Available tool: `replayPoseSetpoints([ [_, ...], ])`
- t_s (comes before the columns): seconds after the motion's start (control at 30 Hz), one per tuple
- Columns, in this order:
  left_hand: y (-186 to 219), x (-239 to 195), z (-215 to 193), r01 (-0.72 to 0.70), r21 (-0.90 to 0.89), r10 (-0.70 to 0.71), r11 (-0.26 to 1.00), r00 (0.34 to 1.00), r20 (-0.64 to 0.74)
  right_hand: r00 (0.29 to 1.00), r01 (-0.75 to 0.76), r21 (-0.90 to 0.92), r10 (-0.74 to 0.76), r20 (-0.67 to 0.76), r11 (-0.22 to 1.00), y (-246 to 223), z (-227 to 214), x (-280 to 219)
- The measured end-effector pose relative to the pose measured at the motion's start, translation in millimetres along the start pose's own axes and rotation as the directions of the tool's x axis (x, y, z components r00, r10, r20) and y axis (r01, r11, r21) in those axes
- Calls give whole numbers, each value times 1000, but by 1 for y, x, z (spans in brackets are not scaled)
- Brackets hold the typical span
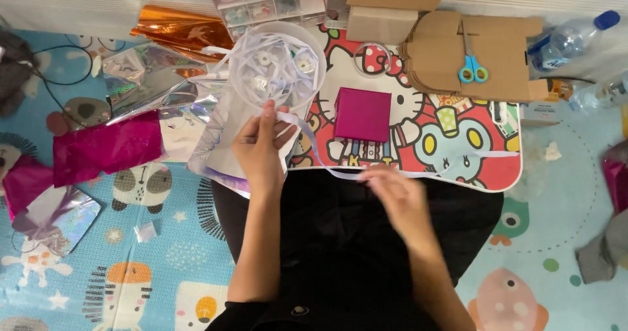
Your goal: Tying a ribbon around a small gift box and folding a cardboard template to assemble a box.
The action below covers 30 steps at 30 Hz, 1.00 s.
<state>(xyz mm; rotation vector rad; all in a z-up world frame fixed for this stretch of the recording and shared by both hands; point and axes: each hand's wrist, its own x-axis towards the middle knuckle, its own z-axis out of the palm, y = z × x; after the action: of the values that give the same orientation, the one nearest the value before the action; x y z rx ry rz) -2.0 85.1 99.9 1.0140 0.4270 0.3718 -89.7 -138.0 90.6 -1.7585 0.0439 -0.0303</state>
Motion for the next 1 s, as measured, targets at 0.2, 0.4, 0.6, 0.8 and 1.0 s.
replayPoseSetpoints([
  [0.2, 18, -47, 19, 120, 131, -148, 984, 963, 224, 869, -467, 728, 109, 482, 502, -19, 92, -7],
  [0.4, 28, -52, 8, 27, 169, -65, 985, 974, 219, 896, -444, 891, 12, 445, 99, 37, 81, 25],
  [0.6, 29, -17, -25, -34, 87, 25, 996, 994, 102, 961, -268, 962, 82, 263, 47, 121, 22, 46],
  [0.8, 30, 3, -43, -76, 89, 75, 993, 997, 21, 983, -169, 972, 102, 153, 164, 105, -18, 47],
  [1.0, 43, -3, -36, -318, 686, 304, 655, 941, 146, 975, -180, 910, 188, 116, 374, 94, -23, 46],
])
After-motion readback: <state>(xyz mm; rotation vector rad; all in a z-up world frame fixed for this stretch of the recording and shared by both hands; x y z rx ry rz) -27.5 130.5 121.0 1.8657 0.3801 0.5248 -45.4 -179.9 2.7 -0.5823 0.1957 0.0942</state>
